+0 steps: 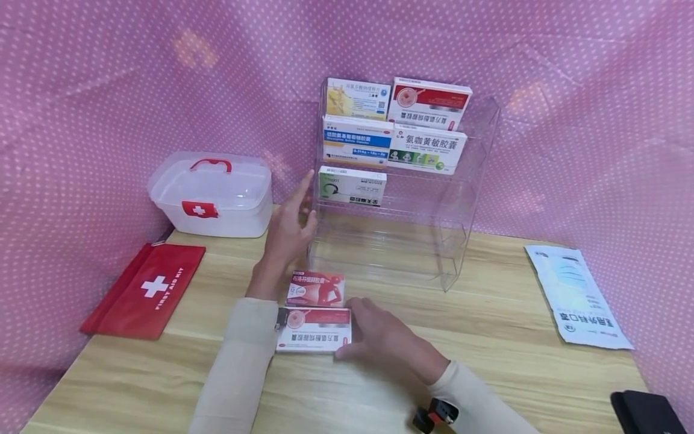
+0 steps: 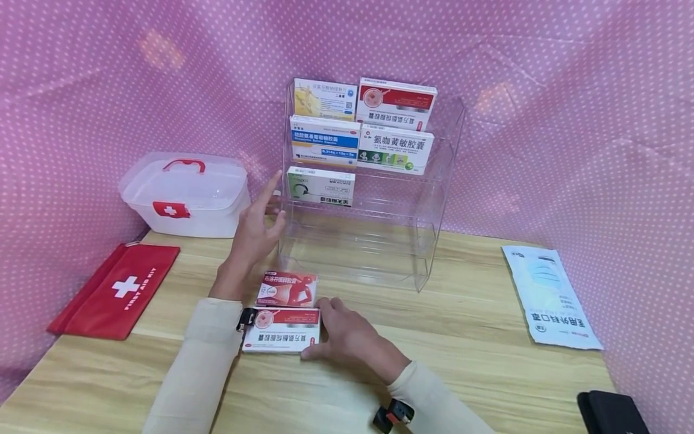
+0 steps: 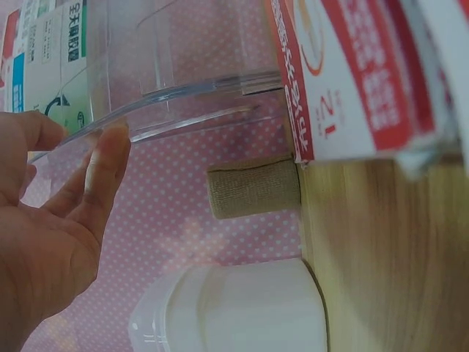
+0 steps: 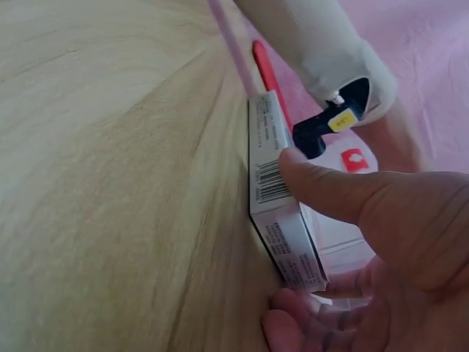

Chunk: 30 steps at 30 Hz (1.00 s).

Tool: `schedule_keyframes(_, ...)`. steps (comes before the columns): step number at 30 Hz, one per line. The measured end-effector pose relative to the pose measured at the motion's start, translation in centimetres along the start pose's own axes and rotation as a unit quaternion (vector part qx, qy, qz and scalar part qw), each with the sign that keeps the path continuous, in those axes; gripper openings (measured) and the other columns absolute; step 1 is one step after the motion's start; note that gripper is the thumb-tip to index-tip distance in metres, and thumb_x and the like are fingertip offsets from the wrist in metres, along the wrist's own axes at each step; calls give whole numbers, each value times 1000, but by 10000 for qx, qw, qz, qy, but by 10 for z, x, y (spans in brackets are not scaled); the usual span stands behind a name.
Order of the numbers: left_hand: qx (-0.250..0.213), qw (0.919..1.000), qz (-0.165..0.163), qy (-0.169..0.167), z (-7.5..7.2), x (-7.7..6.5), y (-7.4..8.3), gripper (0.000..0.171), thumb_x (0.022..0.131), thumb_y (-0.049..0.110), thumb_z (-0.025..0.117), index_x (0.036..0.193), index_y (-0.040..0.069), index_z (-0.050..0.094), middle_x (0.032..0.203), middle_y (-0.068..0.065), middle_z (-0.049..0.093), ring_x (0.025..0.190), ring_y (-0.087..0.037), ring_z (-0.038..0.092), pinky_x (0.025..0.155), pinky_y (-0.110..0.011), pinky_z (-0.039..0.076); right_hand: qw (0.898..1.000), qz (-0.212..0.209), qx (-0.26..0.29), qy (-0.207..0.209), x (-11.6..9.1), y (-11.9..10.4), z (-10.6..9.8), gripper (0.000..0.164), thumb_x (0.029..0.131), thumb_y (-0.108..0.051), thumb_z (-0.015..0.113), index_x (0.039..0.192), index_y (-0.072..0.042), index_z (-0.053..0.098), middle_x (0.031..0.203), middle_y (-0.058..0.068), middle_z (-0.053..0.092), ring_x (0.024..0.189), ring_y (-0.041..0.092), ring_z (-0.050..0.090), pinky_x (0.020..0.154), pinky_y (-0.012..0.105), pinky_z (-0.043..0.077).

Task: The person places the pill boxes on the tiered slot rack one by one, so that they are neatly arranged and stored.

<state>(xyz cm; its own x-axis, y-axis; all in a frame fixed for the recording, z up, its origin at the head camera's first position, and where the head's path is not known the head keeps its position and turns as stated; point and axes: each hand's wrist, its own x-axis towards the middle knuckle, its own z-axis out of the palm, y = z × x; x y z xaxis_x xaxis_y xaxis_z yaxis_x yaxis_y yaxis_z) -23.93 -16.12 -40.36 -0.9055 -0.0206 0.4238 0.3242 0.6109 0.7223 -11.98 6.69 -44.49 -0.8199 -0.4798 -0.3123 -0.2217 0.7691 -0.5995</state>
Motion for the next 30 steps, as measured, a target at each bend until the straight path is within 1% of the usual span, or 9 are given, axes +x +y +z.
schedule_keyframes(4, -16, 10000, 24, 17, 1, 0, 0, 85, 102, 7, 63, 171, 39, 25, 154, -14, 62, 122, -34, 70, 105, -54, 61, 9998, -67, 70, 195, -1, 5, 0, 93, 75, -47, 96, 149, -11, 53, 127, 9, 60, 107, 23, 60, 105, 51, 58)
schedule_keyframes(7, 8, 10000, 48, 22, 2, -1, 0, 86, 103, 7, 63, 171, 40, 24, 155, -13, 62, 123, -34, 70, 106, -53, 60, 9989, -171, 252, 366, -3, 11, -1, 87, 73, -43, 98, 141, -9, 56, 122, 7, 63, 106, 21, 61, 103, 50, 58)
schedule_keyframes(10, 30, 10000, 79, 48, 2, -1, 1, 86, 102, 7, 63, 171, 42, 24, 154, -13, 63, 123, -34, 70, 105, -52, 61, 9967, -212, 568, 538, -5, 17, -5, 69, 78, -33, 96, 132, -13, 58, 118, 3, 71, 104, 18, 65, 100, 48, 58)
schedule_keyframes(14, 53, 9998, 128, 109, 1, -1, 1, 84, 102, 8, 64, 171, 38, 27, 149, -15, 65, 119, -34, 71, 100, -52, 62, 9918, -343, 974, 754, -7, 26, -11, 43, 90, -19, 86, 122, -17, 58, 109, 4, 80, 97, 16, 72, 92, 44, 60)
schedule_keyframes(18, 55, 9998, 144, 112, 1, 0, 1, 83, 101, 7, 64, 171, 33, 29, 147, -16, 67, 118, -34, 71, 98, -52, 62, 9864, -426, 1240, 996, -11, 34, -21, 36, 94, -11, 81, 123, -17, 60, 111, 10, 80, 100, 21, 76, 91, 45, 64)
schedule_keyframes(21, 27, 9999, 133, 101, 1, 0, 1, 83, 101, 7, 64, 171, 34, 28, 145, -16, 67, 116, -34, 71, 98, -51, 62, 9812, -433, 1445, 1206, -15, 38, -35, 38, 95, -6, 78, 126, -17, 60, 117, 15, 79, 105, 28, 77, 92, 47, 66)
schedule_keyframes(24, -2, 9999, 103, 86, 1, 0, 1, 84, 102, 7, 64, 171, 38, 27, 146, -15, 67, 116, -34, 71, 99, -51, 62, 9759, -513, 1499, 1501, -20, 43, -55, 41, 94, -2, 76, 130, -13, 58, 118, 21, 78, 107, 33, 78, 92, 46, 67)
schedule_keyframes(26, -7, 9999, 70, 73, 0, 0, 1, 86, 102, 8, 64, 171, 41, 26, 147, -15, 67, 116, -33, 71, 99, -51, 63, 9713, -674, 1425, 1784, -23, 46, -71, 43, 94, 0, 75, 132, -9, 58, 117, 24, 78, 106, 37, 78, 91, 45, 68)
schedule_keyframes(30, -19, 10000, 52, 53, 1, 0, 1, 87, 102, 8, 64, 170, 43, 24, 147, -15, 66, 117, -34, 71, 99, -53, 63, 9600, -760, 1074, 2471, -30, 51, -105, 46, 94, 2, 75, 136, -4, 55, 116, 28, 77, 105, 41, 79, 90, 46, 68)
